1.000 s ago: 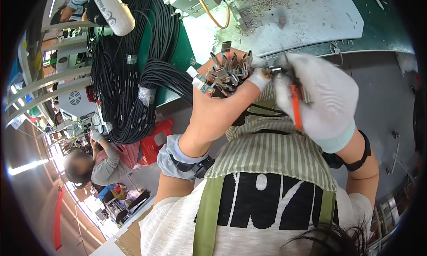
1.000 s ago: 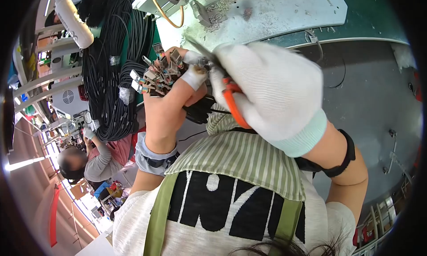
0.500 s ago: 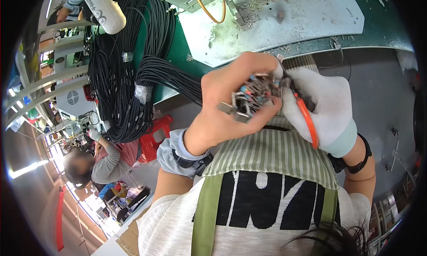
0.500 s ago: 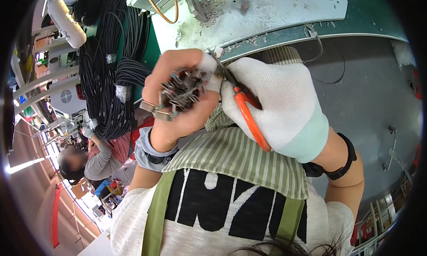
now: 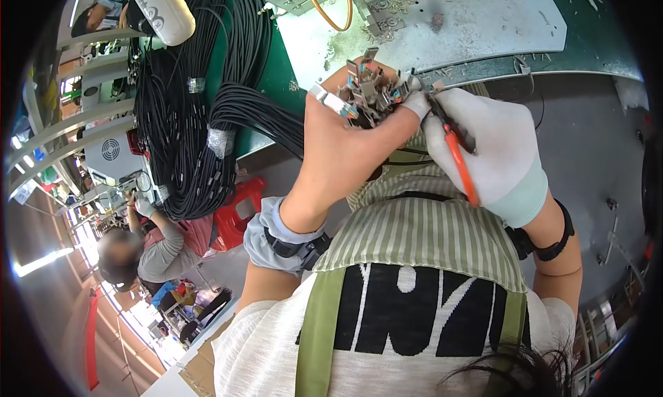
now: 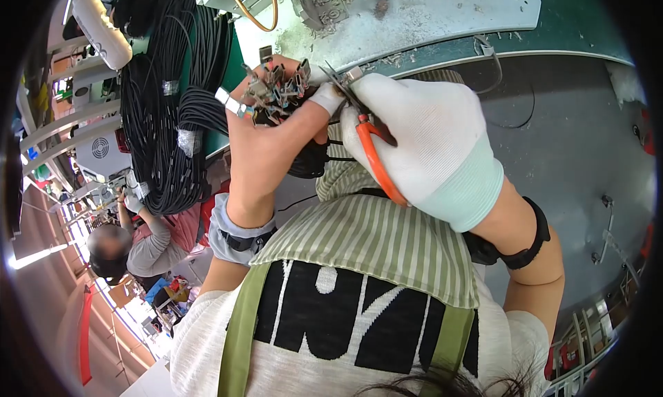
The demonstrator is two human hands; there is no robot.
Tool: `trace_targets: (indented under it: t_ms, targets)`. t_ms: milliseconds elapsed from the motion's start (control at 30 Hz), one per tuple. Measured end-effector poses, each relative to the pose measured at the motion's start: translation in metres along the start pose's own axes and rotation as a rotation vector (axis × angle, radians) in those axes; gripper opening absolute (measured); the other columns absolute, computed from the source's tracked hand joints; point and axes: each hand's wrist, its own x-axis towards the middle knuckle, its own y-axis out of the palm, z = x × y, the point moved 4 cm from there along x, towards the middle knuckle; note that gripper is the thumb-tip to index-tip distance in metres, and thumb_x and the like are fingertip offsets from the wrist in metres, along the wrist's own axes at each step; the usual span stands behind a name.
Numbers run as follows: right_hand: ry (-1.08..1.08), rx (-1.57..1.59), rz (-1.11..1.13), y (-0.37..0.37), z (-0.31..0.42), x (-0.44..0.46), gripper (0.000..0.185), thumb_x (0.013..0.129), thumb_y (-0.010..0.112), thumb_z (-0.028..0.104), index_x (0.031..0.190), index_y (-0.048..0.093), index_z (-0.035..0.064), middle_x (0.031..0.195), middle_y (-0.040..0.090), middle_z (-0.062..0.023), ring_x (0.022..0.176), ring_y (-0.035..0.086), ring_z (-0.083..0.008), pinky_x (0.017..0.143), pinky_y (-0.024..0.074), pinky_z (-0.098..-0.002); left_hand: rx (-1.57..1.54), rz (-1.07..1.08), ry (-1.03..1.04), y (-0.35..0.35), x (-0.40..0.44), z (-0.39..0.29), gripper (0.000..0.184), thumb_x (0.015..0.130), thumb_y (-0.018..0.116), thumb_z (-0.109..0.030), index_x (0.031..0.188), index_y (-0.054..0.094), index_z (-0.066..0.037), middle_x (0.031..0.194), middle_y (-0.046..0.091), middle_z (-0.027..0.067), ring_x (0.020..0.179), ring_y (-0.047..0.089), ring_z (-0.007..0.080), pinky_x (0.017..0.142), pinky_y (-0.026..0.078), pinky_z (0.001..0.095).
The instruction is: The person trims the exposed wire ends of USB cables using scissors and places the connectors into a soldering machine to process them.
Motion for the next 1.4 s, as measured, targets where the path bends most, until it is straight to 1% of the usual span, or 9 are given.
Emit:
trace_targets:
  t_ms: [200,333,667,767,800,900,1200,1300,1400]
  targets:
    - [0.071,0.21,0.117,0.006,-0.023,0.01,0.02,0.086,0.058,0.019,0.077,0.056,0.0011,0.054,0.046,-0.012,0.049,0.054,-0.0231,0.048,0.0414,-0.0336,-0.419,0.041,-0.236,-0.046,0.026,0.053,0.006,0.082,0.063,-0.004,0.085,0.059,-0.002,0.064,0.053,-0.0011,0.053,0.045,0.0073,0.051,0.039,0.0238]
    - [0.142,0.296,0.133,0.002,-0.03,0.047,0.025,0.088,0.057,0.022,0.075,0.055,0.0009,0.052,0.047,-0.0074,0.045,0.054,-0.014,0.043,0.0415,-0.0283,-0.614,0.04,-0.269,-0.05,0.05,0.042,0.004,0.084,0.06,-0.006,0.085,0.059,-0.002,0.062,0.052,0.0004,0.051,0.044,0.0101,0.051,0.04,0.0268]
    - [0.265,0.5,0.209,0.007,-0.051,0.112,0.029,0.089,0.056,0.026,0.075,0.055,0.0005,0.053,0.053,-0.0054,0.04,0.05,-0.0108,0.039,0.0383,-0.0236,-0.365,0.21,-0.152,-0.04,0.095,0.025,0.006,0.081,0.064,-0.006,0.08,0.061,0.0,0.067,0.059,0.0026,0.057,0.053,0.0113,0.055,0.045,0.0258]
    - [-0.388,0.113,0.128,0.004,-0.047,0.113,0.027,0.088,0.055,0.024,0.077,0.055,-0.0002,0.052,0.052,-0.0051,0.039,0.049,-0.0106,0.039,0.039,-0.024,-0.232,0.189,-0.113,-0.041,0.092,0.018,0.005,0.079,0.066,-0.005,0.08,0.063,-0.001,0.07,0.061,0.0023,0.062,0.056,0.0106,0.058,0.047,0.0246]
    - [-0.385,0.116,0.129,0.0,-0.036,0.114,0.027,0.088,0.055,0.024,0.077,0.055,-0.0002,0.052,0.052,-0.0051,0.039,0.049,-0.0106,0.039,0.039,-0.024,-0.183,0.167,-0.107,-0.042,0.091,0.016,0.007,0.078,0.068,-0.005,0.082,0.063,-0.001,0.072,0.062,0.002,0.063,0.057,0.01,0.059,0.047,0.0243]
    - [0.365,0.635,0.411,-0.011,-0.023,0.111,0.028,0.087,0.063,0.022,0.079,0.06,-0.0045,0.054,0.057,-0.0072,0.043,0.055,-0.014,0.039,0.0427,-0.027,-0.084,0.124,-0.093,-0.045,0.09,0.015,0.013,0.076,0.071,-0.005,0.086,0.064,0.0,0.076,0.063,0.0013,0.067,0.058,0.0088,0.061,0.048,0.0237]
    - [0.35,0.837,0.43,-0.002,-0.042,0.113,0.024,0.085,0.066,0.018,0.08,0.06,-0.005,0.057,0.06,-0.0071,0.044,0.055,-0.0126,0.04,0.0424,-0.0246,-0.08,0.129,0.035,-0.044,0.088,0.013,0.026,0.075,0.075,-0.01,0.095,0.063,0.001,0.083,0.064,0.0016,0.071,0.057,0.0074,0.063,0.048,0.0232]
    - [0.168,1.079,0.446,-0.001,-0.044,0.112,0.023,0.084,0.068,0.017,0.08,0.06,-0.0048,0.058,0.061,-0.0072,0.046,0.056,-0.0115,0.04,0.0423,-0.0239,-0.039,0.13,0.034,-0.04,0.088,0.011,0.026,0.074,0.075,-0.01,0.095,0.063,0.001,0.083,0.064,0.0013,0.071,0.057,0.0071,0.063,0.048,0.0231]
    - [0.165,1.018,0.435,-0.002,-0.048,0.113,0.024,0.084,0.068,0.018,0.079,0.061,-0.0047,0.058,0.061,-0.0075,0.047,0.057,-0.0114,0.04,0.0422,-0.0237,-0.05,0.086,0.038,-0.04,0.088,0.011,0.026,0.074,0.075,-0.01,0.095,0.064,0.001,0.082,0.063,0.001,0.07,0.056,0.0068,0.062,0.047,0.0232]
